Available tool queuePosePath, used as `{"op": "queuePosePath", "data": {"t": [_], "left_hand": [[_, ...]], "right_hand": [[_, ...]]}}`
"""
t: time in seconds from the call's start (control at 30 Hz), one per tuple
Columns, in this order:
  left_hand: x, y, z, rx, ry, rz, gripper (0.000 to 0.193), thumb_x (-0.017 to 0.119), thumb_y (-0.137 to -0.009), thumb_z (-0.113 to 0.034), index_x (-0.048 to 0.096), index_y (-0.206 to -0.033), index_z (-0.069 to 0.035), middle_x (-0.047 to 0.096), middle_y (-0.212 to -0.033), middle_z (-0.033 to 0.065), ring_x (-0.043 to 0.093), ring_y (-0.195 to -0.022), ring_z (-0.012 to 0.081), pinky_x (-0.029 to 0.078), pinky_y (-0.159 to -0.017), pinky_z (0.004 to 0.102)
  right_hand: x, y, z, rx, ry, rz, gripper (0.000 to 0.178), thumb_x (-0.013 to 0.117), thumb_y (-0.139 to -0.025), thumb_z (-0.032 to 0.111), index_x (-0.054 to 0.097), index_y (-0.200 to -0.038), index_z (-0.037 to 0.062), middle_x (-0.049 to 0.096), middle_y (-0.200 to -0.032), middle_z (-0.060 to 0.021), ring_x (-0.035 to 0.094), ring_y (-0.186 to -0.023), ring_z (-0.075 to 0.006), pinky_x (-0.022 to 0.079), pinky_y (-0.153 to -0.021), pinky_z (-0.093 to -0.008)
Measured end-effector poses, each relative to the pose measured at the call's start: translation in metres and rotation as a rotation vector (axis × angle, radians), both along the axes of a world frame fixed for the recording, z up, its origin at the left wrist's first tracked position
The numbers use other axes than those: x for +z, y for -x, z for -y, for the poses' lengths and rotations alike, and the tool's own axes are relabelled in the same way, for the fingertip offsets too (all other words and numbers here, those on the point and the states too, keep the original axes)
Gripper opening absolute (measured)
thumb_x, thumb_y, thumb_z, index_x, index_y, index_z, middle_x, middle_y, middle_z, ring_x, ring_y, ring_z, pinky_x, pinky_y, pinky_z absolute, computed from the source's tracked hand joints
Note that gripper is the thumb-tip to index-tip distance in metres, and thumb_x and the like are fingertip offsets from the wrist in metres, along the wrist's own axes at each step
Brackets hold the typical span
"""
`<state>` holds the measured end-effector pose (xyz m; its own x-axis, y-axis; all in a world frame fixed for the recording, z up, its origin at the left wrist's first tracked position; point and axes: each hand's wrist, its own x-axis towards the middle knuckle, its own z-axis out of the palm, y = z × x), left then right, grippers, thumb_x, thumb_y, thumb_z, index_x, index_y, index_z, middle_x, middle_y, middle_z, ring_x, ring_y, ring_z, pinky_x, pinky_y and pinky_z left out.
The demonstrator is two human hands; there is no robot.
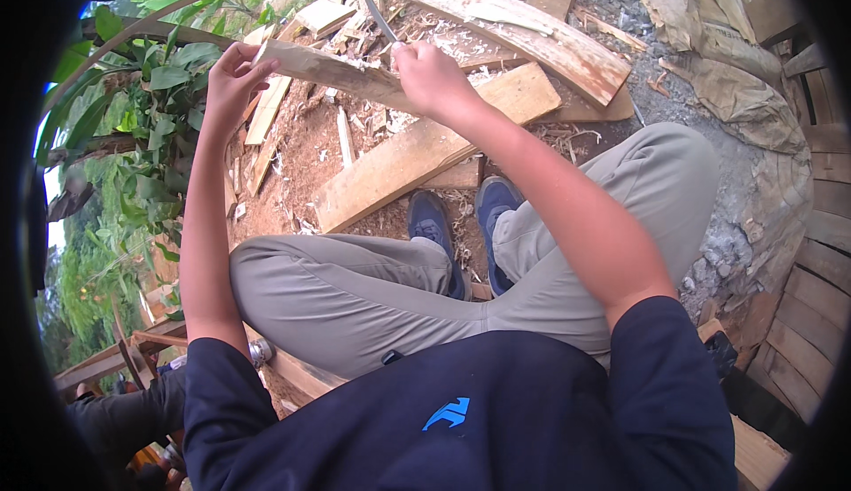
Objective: The person sits cross-legged on the ground and uses a knife to shave thin strips from a piece of wood. They hold the wood with their left hand and carefully carve along its length, occasionally adjusting their grip to work on different sections.
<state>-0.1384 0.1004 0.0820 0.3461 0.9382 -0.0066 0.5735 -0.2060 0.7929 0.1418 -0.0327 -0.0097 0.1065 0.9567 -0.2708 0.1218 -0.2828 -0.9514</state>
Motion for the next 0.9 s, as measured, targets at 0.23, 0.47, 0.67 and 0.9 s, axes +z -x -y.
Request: {"op": "queuePosePath", "data": {"t": [0.23, 0.47, 0.67, 0.9], "left_hand": [[-0.002, -0.003, 0.002, -0.015, -0.039, 0.023, 0.034, 0.085, -0.084, -0.023, 0.064, -0.101, -0.004, 0.070, -0.096, 0.0058, 0.067, -0.082, 0.0097, 0.055, -0.067, 0.0238], [-0.002, -0.001, 0.001, -0.024, -0.065, -0.028, 0.035, 0.085, -0.084, -0.026, 0.064, -0.102, -0.004, 0.069, -0.095, 0.0048, 0.067, -0.083, 0.0093, 0.054, -0.067, 0.0240], [-0.002, -0.002, 0.000, -0.033, -0.095, -0.009, 0.038, 0.085, -0.084, -0.029, 0.063, -0.102, -0.003, 0.068, -0.098, 0.0053, 0.067, -0.084, 0.0110, 0.055, -0.067, 0.0254], [-0.002, -0.002, 0.000, -0.006, -0.093, 0.011, 0.035, 0.086, -0.082, -0.027, 0.068, -0.100, -0.003, 0.071, -0.100, 0.0054, 0.067, -0.083, 0.0103, 0.056, -0.066, 0.0255]], "right_hand": [[-0.009, 0.026, 0.024, 0.091, -0.173, 0.390, 0.038, 0.037, -0.108, 0.034, 0.046, -0.104, -0.0032, 0.067, -0.081, -0.0294, 0.068, -0.083, -0.0480, 0.051, -0.072, -0.0567], [-0.049, 0.035, 0.017, 0.101, -0.042, 0.199, 0.041, 0.044, -0.106, 0.035, 0.053, -0.104, -0.0040, 0.068, -0.089, -0.0266, 0.067, -0.091, -0.0399, 0.050, -0.083, -0.0480], [-0.045, 0.022, 0.004, -0.023, -0.152, -0.125, 0.037, 0.050, -0.106, 0.040, 0.057, -0.110, 0.0039, 0.055, -0.073, 0.0005, 0.047, -0.056, -0.0061, 0.040, -0.052, -0.0256], [-0.042, 0.028, 0.015, -0.426, -0.081, -0.515, 0.040, 0.038, -0.109, 0.043, 0.052, -0.102, 0.0067, 0.048, -0.069, 0.0018, 0.040, -0.046, -0.0058, 0.030, -0.036, -0.0231]]}}
